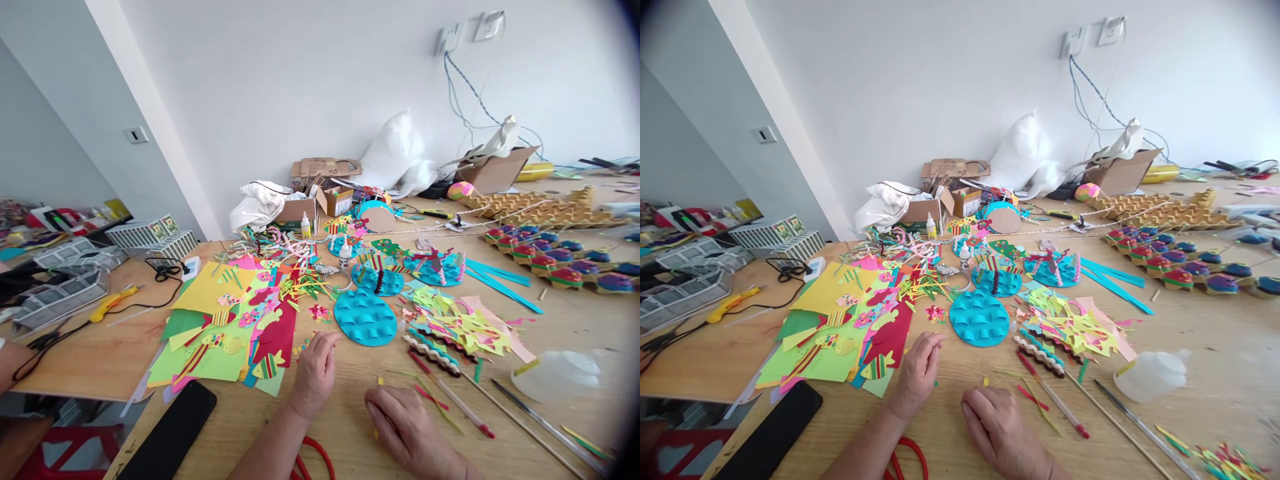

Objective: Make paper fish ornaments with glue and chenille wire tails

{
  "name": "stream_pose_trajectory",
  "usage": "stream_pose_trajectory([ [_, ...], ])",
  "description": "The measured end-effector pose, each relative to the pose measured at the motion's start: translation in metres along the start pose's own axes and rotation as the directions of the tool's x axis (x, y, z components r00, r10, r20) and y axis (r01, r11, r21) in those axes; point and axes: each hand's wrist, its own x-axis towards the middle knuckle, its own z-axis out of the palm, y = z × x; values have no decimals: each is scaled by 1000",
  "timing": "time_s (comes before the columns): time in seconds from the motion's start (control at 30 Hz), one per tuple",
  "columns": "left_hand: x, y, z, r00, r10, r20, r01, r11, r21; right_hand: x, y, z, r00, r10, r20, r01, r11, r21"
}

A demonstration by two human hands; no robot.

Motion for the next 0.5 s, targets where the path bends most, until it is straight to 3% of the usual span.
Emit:
stream_pose_trajectory([
  [0.17, 1, -3, -1, 1000, 23, -4, -23, 1000, 5, -1, -2, -1, 1000, 6, -8, -6, 1000, 0],
  [0.5, 1, -6, -5, 994, 91, -52, -87, 992, 88, -6, -14, 12, 990, -77, 115, 71, 996, 54],
])
